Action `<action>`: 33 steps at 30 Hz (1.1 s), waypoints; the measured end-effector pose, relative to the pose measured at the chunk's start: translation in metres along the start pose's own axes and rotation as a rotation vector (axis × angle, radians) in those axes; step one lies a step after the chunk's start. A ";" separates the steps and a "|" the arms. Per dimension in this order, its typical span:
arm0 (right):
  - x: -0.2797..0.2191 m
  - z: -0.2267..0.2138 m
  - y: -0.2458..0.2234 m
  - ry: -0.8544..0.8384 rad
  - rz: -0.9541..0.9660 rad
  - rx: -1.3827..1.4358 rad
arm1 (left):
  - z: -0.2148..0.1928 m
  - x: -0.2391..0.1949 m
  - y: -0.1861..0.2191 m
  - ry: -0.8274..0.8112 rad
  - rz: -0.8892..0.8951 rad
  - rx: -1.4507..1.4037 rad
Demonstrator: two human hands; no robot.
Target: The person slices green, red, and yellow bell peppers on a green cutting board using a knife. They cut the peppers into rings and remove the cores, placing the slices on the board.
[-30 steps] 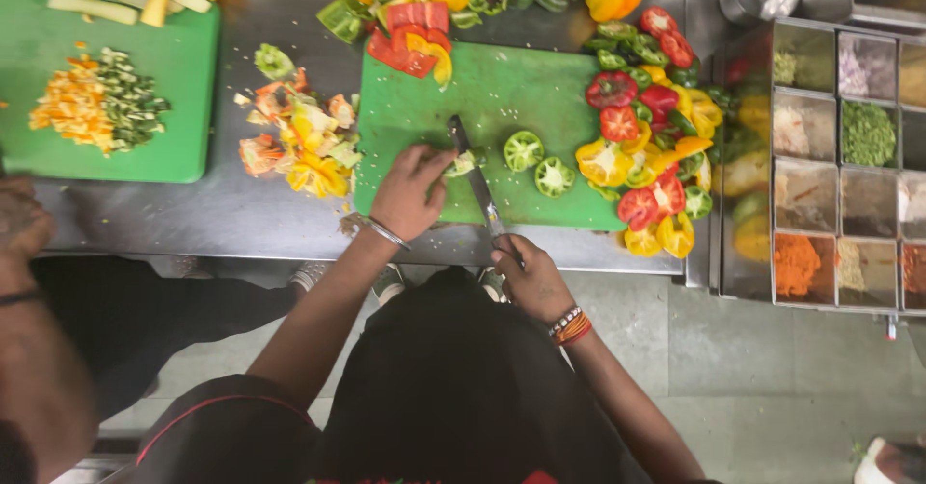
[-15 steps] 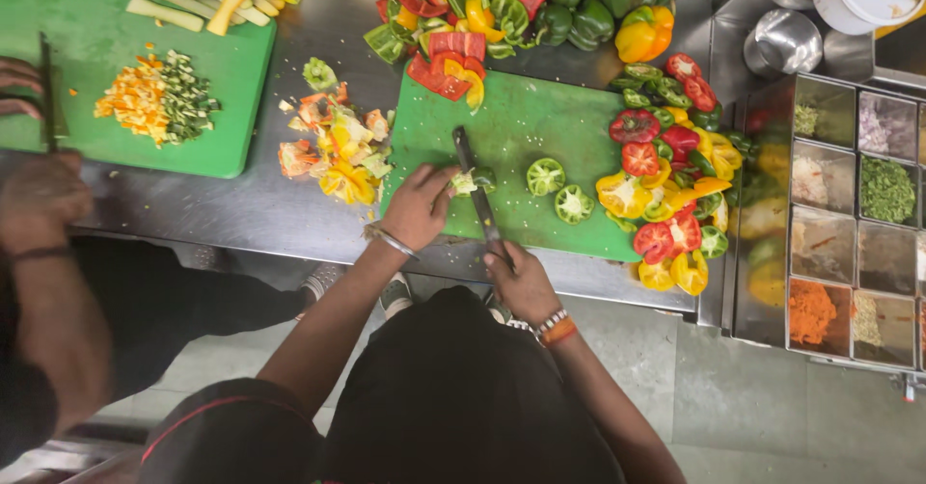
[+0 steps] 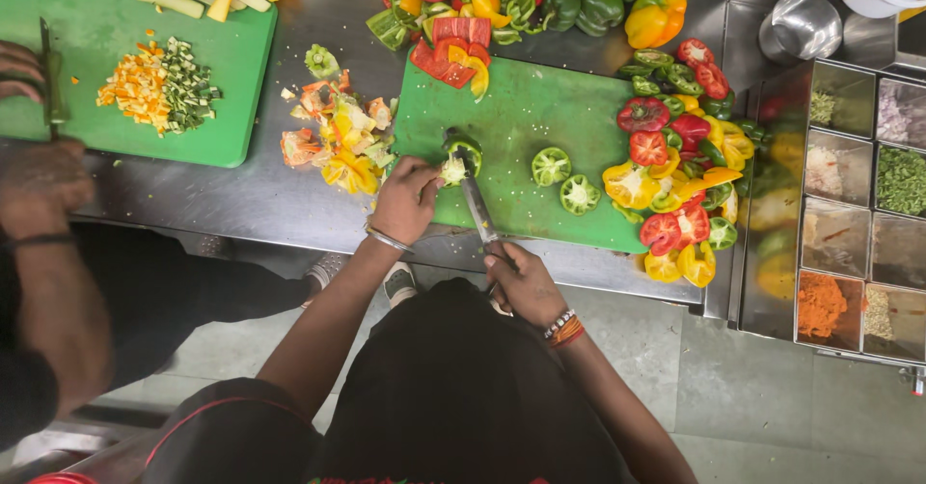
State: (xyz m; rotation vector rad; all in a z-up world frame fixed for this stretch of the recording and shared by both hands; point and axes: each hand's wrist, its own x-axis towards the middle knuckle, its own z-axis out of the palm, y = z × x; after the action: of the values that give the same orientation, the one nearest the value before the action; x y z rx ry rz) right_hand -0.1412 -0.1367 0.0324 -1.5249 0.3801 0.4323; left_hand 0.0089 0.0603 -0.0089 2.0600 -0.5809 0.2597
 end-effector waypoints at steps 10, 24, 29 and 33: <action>0.014 0.014 -0.008 0.030 0.033 0.013 | 0.003 -0.010 -0.004 0.028 -0.077 -0.033; 0.021 0.008 0.009 0.008 0.018 -0.091 | -0.015 -0.002 0.017 0.001 0.045 0.076; 0.022 0.010 0.008 0.045 -0.086 -0.232 | -0.020 0.008 0.017 -0.120 0.099 0.014; 0.018 0.009 0.005 0.053 -0.096 -0.281 | -0.020 0.006 0.013 -0.082 0.023 0.021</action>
State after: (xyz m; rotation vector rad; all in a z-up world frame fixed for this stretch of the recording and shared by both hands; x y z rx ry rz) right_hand -0.1286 -0.1268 0.0196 -1.8226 0.2945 0.3815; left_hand 0.0083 0.0700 0.0135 2.0933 -0.6545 0.1958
